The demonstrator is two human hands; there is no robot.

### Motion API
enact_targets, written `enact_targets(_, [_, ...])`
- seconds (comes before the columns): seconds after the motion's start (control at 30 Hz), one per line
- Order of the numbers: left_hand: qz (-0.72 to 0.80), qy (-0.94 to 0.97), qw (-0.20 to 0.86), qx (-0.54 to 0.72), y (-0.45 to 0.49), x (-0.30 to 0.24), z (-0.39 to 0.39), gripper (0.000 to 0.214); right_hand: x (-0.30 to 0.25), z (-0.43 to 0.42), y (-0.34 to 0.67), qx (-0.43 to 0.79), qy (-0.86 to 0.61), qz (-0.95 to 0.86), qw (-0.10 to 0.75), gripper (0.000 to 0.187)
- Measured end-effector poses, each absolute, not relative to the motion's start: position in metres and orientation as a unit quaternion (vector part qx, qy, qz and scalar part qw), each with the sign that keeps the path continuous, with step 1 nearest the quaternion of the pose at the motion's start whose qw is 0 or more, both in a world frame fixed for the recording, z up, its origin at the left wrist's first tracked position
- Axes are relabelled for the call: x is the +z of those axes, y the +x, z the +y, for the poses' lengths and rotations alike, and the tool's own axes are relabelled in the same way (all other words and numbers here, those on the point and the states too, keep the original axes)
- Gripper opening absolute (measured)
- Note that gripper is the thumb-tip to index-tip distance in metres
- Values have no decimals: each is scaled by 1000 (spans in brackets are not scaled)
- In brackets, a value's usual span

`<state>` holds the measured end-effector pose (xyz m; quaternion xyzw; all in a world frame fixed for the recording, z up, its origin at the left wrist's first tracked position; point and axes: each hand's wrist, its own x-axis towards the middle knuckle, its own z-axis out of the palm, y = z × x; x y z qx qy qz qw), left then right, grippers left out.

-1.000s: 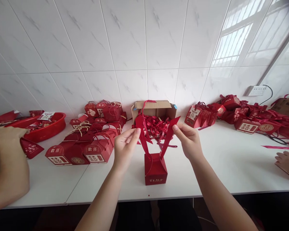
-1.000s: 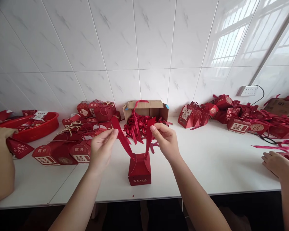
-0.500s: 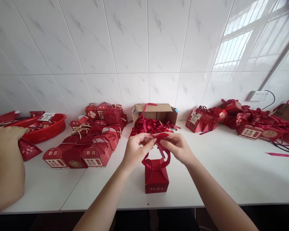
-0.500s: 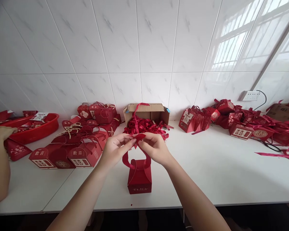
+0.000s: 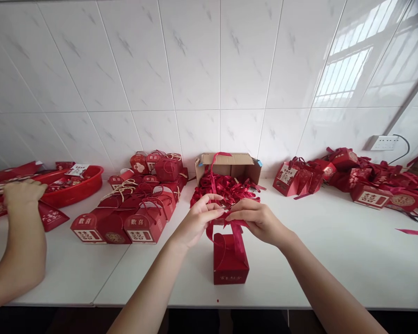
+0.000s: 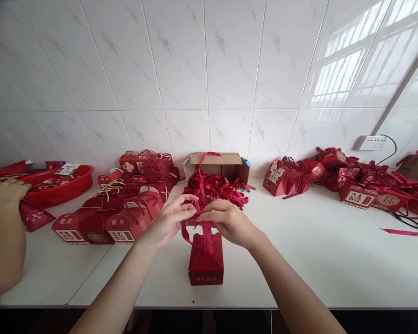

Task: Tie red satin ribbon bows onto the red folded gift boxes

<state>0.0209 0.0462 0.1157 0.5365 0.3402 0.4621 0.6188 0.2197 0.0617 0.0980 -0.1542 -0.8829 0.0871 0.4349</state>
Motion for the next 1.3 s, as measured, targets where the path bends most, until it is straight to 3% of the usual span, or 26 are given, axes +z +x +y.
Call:
enact_targets(0.17, [322, 503, 645, 477, 20, 116, 46, 22, 100, 59, 219, -78, -189, -888, 413, 26])
enact_targets(0.37, [315, 598, 542, 500, 22, 112, 42, 39, 91, 64, 219, -49, -198, -854, 478, 28])
enact_targets(0.43, [336, 655, 446, 509, 23, 108, 39, 44, 86, 64, 219, -19, -208, -837, 506, 30])
enact_targets(0.6, [418, 713, 72, 558, 13, 95, 37, 38, 71, 48, 225, 60, -285, -741, 605, 26])
enact_targets(0.67, [439, 693, -1, 572, -1, 87, 37, 36, 58, 38, 234, 103, -352, -685, 629, 20])
enact_targets(0.77, [498, 664, -16, 558, -30, 65, 31, 40, 24, 22, 256, 167, -459, -605, 629, 15])
enact_targets(0.9, [599, 610, -46, 516, -74, 14, 16, 41, -36, 4, 297, 217, -615, -469, 596, 29])
enact_targets(1.03, [656, 607, 18, 447, -95, -33, 7, 38, -72, -3, 322, 263, -668, -466, 517, 37])
enact_targets(1.2, [613, 642, 6, 461, -61, -32, 11, 14, -54, 9, 302, 141, -658, -508, 539, 43])
enact_targets(1.3, [555, 657, 130, 493, -23, -17, 14, 12, -30, 17, 271, 222, -579, -580, 528, 33])
